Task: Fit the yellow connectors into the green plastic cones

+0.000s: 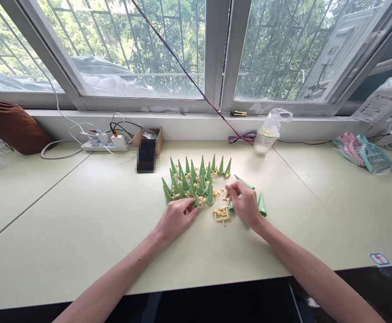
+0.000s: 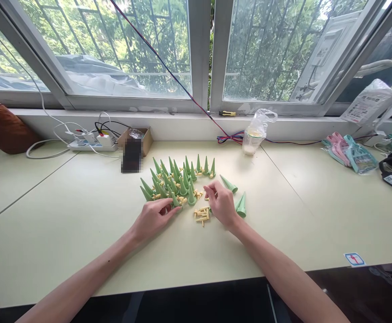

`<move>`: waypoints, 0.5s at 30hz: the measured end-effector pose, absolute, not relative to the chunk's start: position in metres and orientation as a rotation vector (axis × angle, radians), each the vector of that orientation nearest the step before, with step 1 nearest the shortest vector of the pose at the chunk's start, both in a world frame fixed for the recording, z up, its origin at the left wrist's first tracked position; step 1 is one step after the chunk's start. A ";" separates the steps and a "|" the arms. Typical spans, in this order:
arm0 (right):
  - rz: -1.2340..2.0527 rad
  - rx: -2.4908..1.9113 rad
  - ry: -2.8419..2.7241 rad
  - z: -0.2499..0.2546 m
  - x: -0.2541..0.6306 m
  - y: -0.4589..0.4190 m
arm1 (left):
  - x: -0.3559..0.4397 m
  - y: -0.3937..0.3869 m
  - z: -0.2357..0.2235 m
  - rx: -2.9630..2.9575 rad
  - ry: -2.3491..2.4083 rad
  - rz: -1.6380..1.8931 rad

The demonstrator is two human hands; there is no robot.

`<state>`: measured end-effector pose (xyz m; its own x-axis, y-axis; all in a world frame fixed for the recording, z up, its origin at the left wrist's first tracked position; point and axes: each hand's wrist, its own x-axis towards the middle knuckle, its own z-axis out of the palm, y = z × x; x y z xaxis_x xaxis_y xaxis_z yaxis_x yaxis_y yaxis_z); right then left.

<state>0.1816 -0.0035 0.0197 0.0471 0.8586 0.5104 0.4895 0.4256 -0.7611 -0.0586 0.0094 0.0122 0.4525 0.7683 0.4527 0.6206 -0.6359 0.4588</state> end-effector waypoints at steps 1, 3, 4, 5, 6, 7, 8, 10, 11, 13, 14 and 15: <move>0.415 -1.224 -1.603 0.020 0.182 -0.003 | -0.059 0.009 0.012 2.486 1.213 0.954; 0.368 -1.251 -1.614 0.021 0.183 -0.003 | -0.060 0.009 0.013 2.505 1.237 0.965; 0.331 -1.267 -1.618 0.021 0.184 -0.002 | -0.060 0.009 0.013 2.510 1.252 0.969; 0.292 -1.283 -1.620 0.022 0.186 -0.001 | -0.060 0.010 0.013 2.518 1.259 0.969; 0.253 -1.301 -1.620 0.022 0.187 0.000 | -0.061 0.010 0.013 2.527 1.261 0.968; 0.220 -1.318 -1.616 0.022 0.189 0.001 | -0.061 0.010 0.013 2.537 1.259 0.966; 0.197 -1.336 -1.613 0.022 0.191 0.002 | -0.061 0.011 0.012 2.550 1.251 0.968; 0.177 -1.385 -1.621 0.023 0.196 0.004 | -0.062 0.011 0.011 2.576 1.222 0.993; 0.165 -1.419 -1.636 0.023 0.198 0.005 | -0.062 0.011 0.011 2.591 1.192 1.014; 0.140 -1.510 -1.672 0.024 0.202 0.007 | -0.061 0.011 0.010 2.625 1.095 1.053; 0.134 -1.559 -1.692 0.025 0.203 0.008 | -0.061 0.010 0.010 2.643 1.025 1.056; 0.135 -1.604 -1.712 0.025 0.204 0.009 | -0.060 0.008 0.010 2.659 0.956 1.043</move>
<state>0.2036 0.0089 0.0249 0.0904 0.8879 0.4512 0.8059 0.2009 -0.5569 -0.0596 0.0083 0.0098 0.5607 0.6029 0.5676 0.5132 -0.7909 0.3332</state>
